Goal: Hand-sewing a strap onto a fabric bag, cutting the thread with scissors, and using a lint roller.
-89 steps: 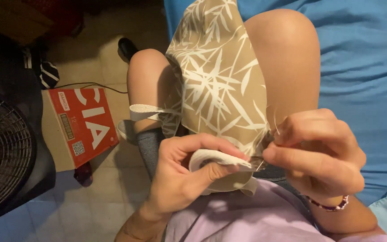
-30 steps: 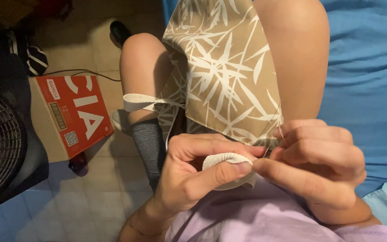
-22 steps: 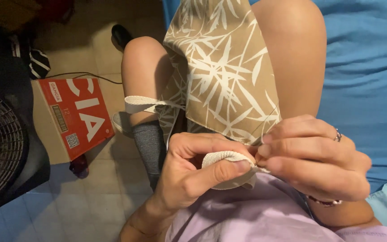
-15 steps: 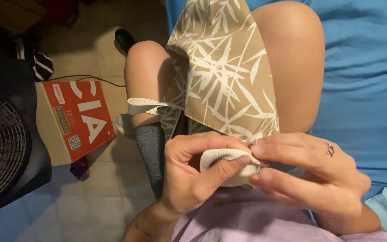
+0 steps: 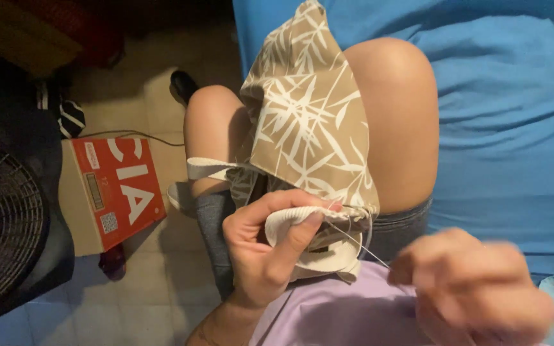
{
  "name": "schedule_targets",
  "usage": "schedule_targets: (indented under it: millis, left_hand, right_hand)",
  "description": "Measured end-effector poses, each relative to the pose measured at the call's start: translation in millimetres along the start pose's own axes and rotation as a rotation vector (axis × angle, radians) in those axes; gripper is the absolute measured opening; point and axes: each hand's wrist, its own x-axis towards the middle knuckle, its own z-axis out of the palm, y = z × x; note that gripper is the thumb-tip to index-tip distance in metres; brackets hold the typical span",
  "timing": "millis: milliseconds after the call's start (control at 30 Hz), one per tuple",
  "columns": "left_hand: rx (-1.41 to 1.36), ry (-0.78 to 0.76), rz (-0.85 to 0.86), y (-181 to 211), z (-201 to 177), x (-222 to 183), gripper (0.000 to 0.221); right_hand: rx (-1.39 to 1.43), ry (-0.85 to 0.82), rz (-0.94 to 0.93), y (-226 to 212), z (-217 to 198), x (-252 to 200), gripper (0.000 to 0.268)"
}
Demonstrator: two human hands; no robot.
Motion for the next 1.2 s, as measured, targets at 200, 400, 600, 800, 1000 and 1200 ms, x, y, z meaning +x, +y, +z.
schedule_targets:
  millis: [200, 400, 600, 800, 1000, 1200]
  left_hand:
    - [-0.133, -0.059, -0.007, 5, 1, -5, 0.016]
    - [-0.078, -0.113, 0.032, 8, 1, -8, 0.013]
    - [0.047, -0.144, 0.141, 6, -2, -7, 0.013]
    - [0.094, -0.203, 0.315, 2, -2, -5, 0.01]
    - [0.133, -0.115, 0.239, 5, -3, -5, 0.011]
    - [0.128, -0.137, 0.249, 6, -2, -5, 0.01]
  right_hand:
    - [-0.384, -0.356, 0.128, 1, 5, 40, 0.01]
    - [-0.415, -0.302, 0.215, 3, 6, 35, 0.012]
    - [-0.431, -0.322, 0.255, 0, 7, 40, 0.012]
    - [-0.12, 0.002, 0.431, 7, 5, 18, 0.038]
    - [0.182, 0.101, 0.296, 21, -11, 24, 0.026]
    - [0.499, -0.02, 0.478, 12, -34, 38, 0.013]
